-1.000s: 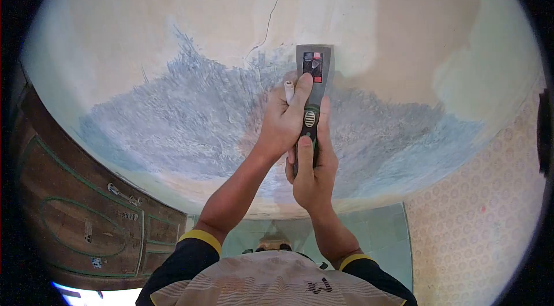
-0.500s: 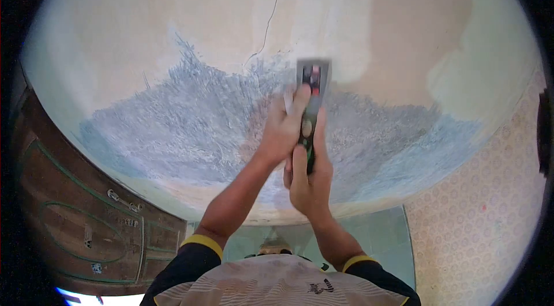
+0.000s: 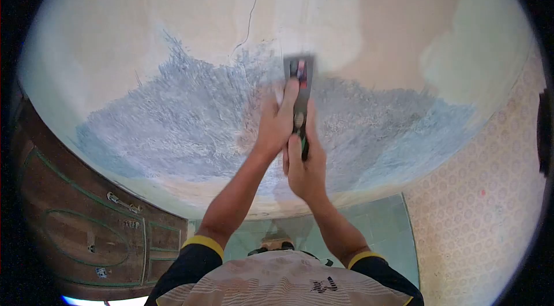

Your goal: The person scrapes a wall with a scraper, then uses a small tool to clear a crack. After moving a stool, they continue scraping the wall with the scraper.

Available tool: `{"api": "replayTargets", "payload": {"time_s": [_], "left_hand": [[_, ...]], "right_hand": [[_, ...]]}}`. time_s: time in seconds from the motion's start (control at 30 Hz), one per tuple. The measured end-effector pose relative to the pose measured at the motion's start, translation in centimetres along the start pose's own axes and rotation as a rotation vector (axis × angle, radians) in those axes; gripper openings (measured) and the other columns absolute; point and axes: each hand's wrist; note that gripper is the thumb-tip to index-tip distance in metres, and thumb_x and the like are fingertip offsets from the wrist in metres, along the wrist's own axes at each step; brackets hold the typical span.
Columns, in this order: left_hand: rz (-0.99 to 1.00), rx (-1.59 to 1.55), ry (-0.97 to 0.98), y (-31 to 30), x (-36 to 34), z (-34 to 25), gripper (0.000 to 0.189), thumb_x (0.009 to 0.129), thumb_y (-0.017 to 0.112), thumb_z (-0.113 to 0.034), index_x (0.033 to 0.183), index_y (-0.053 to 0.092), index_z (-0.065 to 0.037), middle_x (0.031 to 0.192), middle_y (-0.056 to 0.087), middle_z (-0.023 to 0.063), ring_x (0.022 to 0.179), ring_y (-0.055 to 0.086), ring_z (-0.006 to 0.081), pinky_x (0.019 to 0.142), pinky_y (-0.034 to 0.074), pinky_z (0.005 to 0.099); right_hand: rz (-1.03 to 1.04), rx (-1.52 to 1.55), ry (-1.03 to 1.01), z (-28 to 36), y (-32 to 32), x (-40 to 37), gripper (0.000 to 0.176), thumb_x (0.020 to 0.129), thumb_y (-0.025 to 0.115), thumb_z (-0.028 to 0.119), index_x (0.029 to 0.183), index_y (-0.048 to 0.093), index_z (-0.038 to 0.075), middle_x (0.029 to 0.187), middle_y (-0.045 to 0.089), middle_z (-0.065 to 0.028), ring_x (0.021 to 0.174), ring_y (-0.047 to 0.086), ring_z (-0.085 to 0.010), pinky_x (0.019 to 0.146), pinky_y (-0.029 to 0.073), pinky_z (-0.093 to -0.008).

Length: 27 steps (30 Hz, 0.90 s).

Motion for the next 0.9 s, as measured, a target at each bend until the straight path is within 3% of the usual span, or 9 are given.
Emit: {"api": "replayTargets", "payload": {"time_s": [0.13, 0.2, 0.27, 0.33, 0.4, 0.57, 0.63, 0.73, 0.9], "left_hand": [[0.083, 0.191, -0.363, -2.3, -7.6, 9.7, 0.060, 0.104, 0.049, -0.051, 0.105, 0.067, 0.006, 0.086, 0.066, 0.0088, 0.088, 0.058, 0.0124, 0.077, 0.048, 0.0321], [0.218, 0.147, -0.642, -4.5, -11.0, 15.2, 0.053, 0.105, 0.048, -0.052, 0.088, 0.062, -0.003, 0.072, 0.058, 0.0030, 0.064, 0.054, 0.0099, 0.056, 0.044, 0.0289], [0.209, 0.110, -0.635, -5.6, -15.6, 20.4, 0.047, 0.105, 0.047, -0.051, 0.086, 0.056, -0.009, 0.068, 0.051, -0.0005, 0.054, 0.046, 0.0090, 0.047, 0.037, 0.0263], [0.289, 0.074, -0.773, -7.0, -18.8, 21.6, 0.045, 0.107, 0.043, -0.050, 0.093, 0.057, -0.009, 0.072, 0.051, -0.0012, 0.058, 0.047, 0.0081, 0.052, 0.041, 0.0260], [0.290, 0.035, -0.760, -7.5, -21.8, 23.1, 0.046, 0.107, 0.042, -0.051, 0.100, 0.058, -0.009, 0.076, 0.053, -0.0004, 0.063, 0.049, 0.0087, 0.057, 0.044, 0.0272], [0.356, -0.096, -0.815, -7.0, -25.0, 20.3, 0.052, 0.108, 0.039, -0.052, 0.129, 0.057, -0.008, 0.101, 0.061, 0.0039, 0.086, 0.058, 0.0121, 0.080, 0.050, 0.0302], [0.355, -0.024, -0.812, -6.9, -25.8, 20.4, 0.057, 0.109, 0.036, -0.049, 0.145, 0.047, -0.006, 0.120, 0.061, 0.0075, 0.105, 0.059, 0.0150, 0.095, 0.049, 0.0330], [0.383, -0.388, -0.880, -7.1, -25.7, 18.6, 0.051, 0.110, 0.042, -0.039, 0.146, 0.046, -0.004, 0.134, 0.058, 0.0094, 0.120, 0.056, 0.0153, 0.101, 0.047, 0.0332], [0.419, -0.279, -0.779, -7.0, -25.6, 17.2, 0.037, 0.105, 0.056, -0.024, 0.133, 0.059, 0.001, 0.128, 0.063, 0.0102, 0.120, 0.059, 0.0220, 0.106, 0.047, 0.0385]], "right_hand": [[0.069, 0.148, 0.308, -6.8, -0.1, -9.1, 0.064, 0.106, 0.045, 0.015, 0.163, 0.015, 0.009, 0.071, 0.052, 0.0032, 0.054, 0.043, -0.0032, 0.048, 0.038, -0.0212], [0.094, 0.041, 0.470, -9.8, -1.5, -13.6, 0.061, 0.104, 0.052, 0.018, 0.159, 0.028, 0.006, 0.067, 0.051, 0.0039, 0.053, 0.045, -0.0045, 0.049, 0.039, -0.0238], [0.043, 0.025, 0.717, -11.2, -2.7, -16.6, 0.048, 0.100, 0.060, 0.024, 0.143, 0.052, 0.002, 0.063, 0.052, 0.0033, 0.053, 0.048, -0.0063, 0.049, 0.041, -0.0273], [0.079, -0.175, 0.812, -13.3, -3.8, -19.5, 0.032, 0.096, 0.068, 0.028, 0.110, 0.068, 0.000, 0.063, 0.056, 0.0013, 0.054, 0.052, -0.0081, 0.050, 0.042, -0.0294], [0.062, -0.181, 0.801, -14.1, -3.8, -21.4, 0.030, 0.094, 0.070, 0.029, 0.102, 0.067, 0.000, 0.065, 0.058, 0.0005, 0.055, 0.053, -0.0086, 0.051, 0.043, -0.0296], [0.073, -0.023, 0.675, -13.1, -3.4, -22.9, 0.028, 0.090, 0.075, 0.028, 0.089, 0.065, 0.002, 0.067, 0.061, -0.0009, 0.057, 0.056, -0.0092, 0.053, 0.044, -0.0292], [0.258, -0.007, 0.775, -13.8, -3.8, -23.7, 0.030, 0.087, 0.079, 0.029, 0.091, 0.066, 0.002, 0.070, 0.063, -0.0010, 0.061, 0.057, -0.0089, 0.056, 0.046, -0.0289], [0.126, 0.021, 0.748, -8.5, -4.3, -20.9, 0.031, 0.085, 0.082, 0.029, 0.089, 0.064, 0.003, 0.073, 0.064, -0.0006, 0.063, 0.056, -0.0084, 0.058, 0.048, -0.0283], [0.018, -0.001, 0.780, -12.3, -4.6, -23.9, 0.031, 0.082, 0.085, 0.023, 0.084, 0.060, 0.004, 0.073, 0.063, 0.0004, 0.065, 0.054, -0.0071, 0.058, 0.048, -0.0279]]}}
Point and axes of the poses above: each hand's wrist, its own x-axis towards the middle knuckle, its own y-axis out of the palm, z = x × y
